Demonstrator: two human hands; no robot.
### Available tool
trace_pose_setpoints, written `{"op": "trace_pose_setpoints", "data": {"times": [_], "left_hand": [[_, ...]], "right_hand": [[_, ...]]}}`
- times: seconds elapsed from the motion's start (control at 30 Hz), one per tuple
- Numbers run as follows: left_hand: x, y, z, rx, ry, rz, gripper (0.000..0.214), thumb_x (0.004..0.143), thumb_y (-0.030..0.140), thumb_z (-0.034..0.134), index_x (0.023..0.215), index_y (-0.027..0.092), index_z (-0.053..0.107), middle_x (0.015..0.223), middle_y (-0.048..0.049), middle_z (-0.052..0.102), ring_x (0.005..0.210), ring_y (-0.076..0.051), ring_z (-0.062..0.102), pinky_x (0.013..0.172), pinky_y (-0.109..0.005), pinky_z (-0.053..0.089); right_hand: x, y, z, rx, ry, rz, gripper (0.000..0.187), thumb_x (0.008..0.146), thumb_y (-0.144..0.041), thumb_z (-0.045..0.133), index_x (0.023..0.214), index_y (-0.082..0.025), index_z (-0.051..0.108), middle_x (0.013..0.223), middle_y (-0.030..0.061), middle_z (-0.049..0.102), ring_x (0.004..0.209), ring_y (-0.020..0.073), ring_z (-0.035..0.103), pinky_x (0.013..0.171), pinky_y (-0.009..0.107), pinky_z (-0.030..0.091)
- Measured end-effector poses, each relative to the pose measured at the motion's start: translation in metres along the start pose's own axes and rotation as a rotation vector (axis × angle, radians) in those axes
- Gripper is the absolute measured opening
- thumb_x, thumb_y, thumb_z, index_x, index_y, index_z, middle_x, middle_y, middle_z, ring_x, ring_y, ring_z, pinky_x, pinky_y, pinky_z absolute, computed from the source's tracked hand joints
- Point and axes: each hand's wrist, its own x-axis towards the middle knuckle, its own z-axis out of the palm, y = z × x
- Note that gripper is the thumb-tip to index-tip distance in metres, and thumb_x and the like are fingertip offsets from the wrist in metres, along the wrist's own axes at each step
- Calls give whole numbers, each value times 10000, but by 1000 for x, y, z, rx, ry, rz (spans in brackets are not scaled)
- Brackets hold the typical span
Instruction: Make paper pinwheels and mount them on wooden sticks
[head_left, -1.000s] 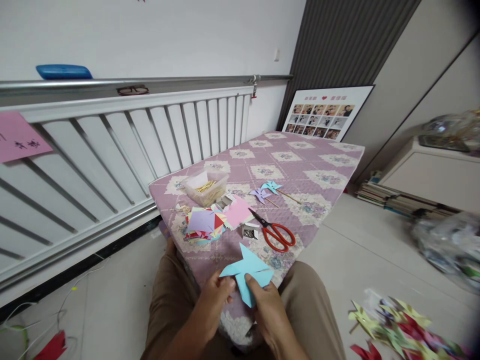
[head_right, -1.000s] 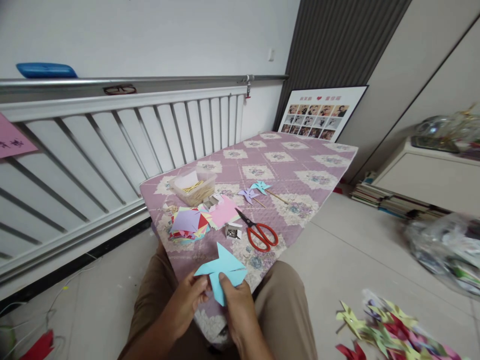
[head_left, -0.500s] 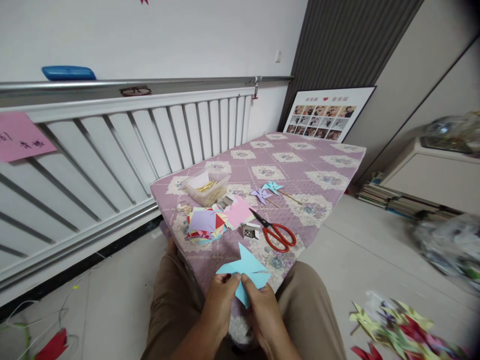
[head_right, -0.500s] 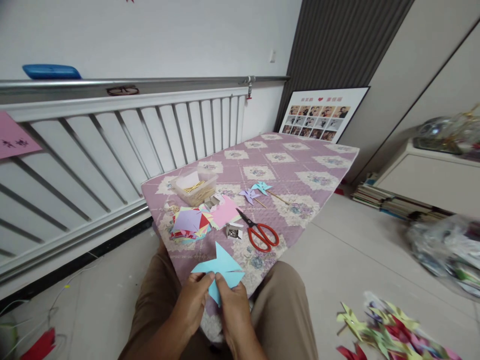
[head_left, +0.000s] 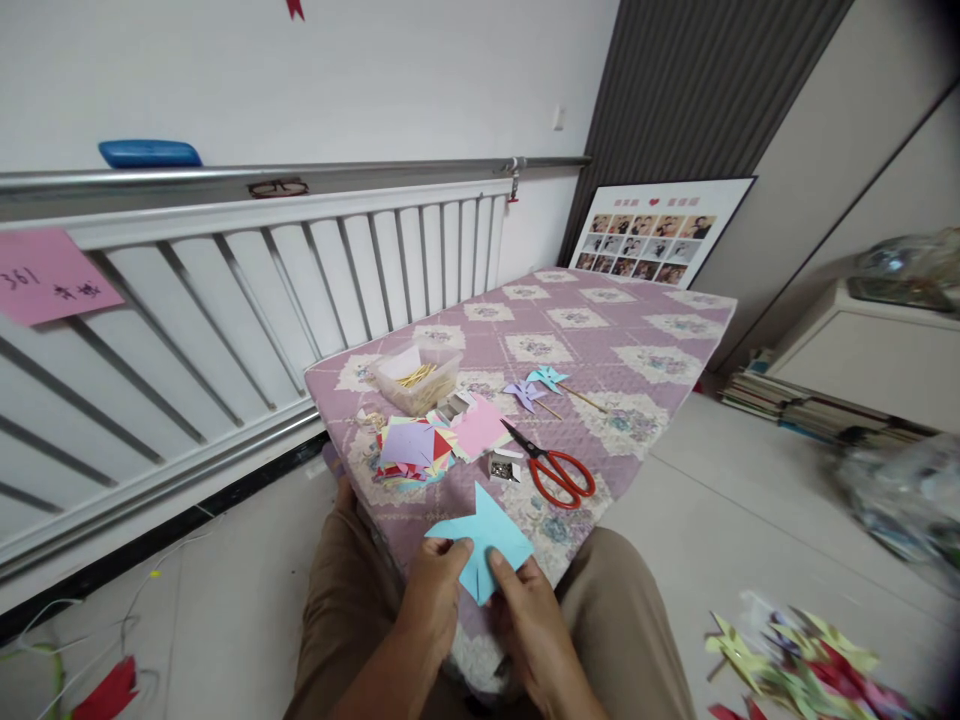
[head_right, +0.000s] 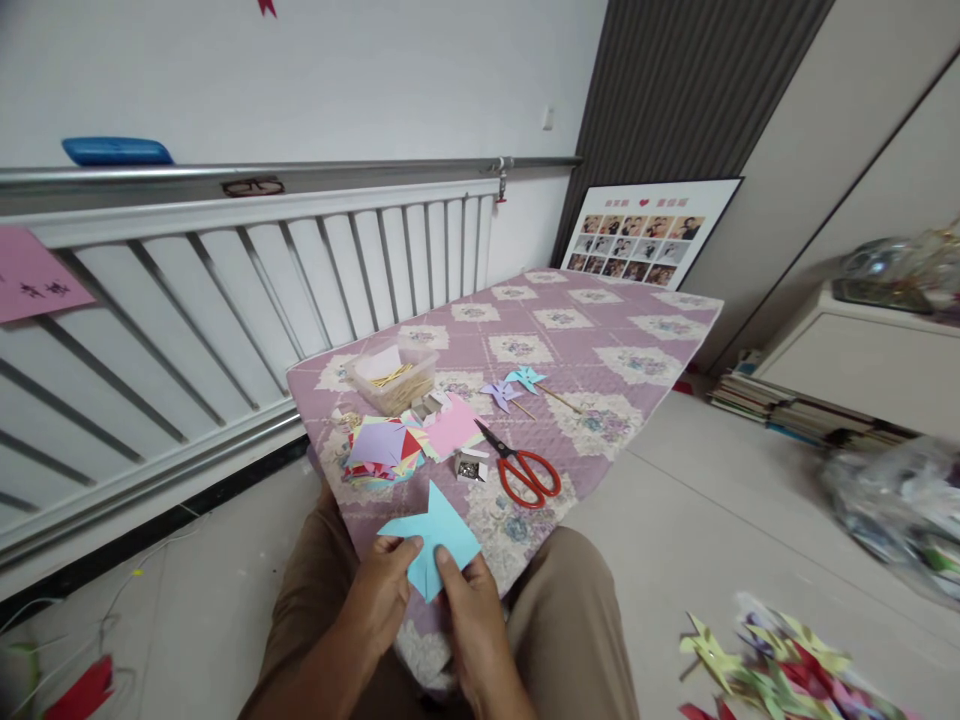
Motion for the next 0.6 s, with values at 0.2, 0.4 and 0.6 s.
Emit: {"op": "trace_pose_setpoints", "data": {"times": [0.2, 0.4, 0.6], "left_hand": [[10, 13, -3, -78, -3, 33, 272, 509, 279, 785, 681, 150, 619, 589, 2, 630, 575, -167, 608, 665, -318, 487], [5, 20, 0, 8, -29, -3, 215, 536, 299, 726, 681, 190, 611, 587, -11, 620, 624, -207, 618, 660, -339, 490], [-1, 17, 0, 4, -75, -28, 213, 546, 290, 727, 693, 183, 616, 620, -18, 627, 601, -187, 599, 636, -318, 474]], "right_hand": [[-3, 4, -31, -433, 142, -439, 202, 793, -326, 629, 950, -224, 552, 742, -14, 599, 697, 166, 581, 673, 267, 484], [-11, 10, -32, -890, -134, -695, 311, 830, -177, 525, 1128, -237, 592, 865, 51, 685, 800, 209, 642, 737, 321, 519], [-3, 12, -27, -950, -127, -746, 316, 811, -155, 522, 1101, -241, 615, 1035, 78, 707, 958, 239, 660, 823, 359, 531]]}}
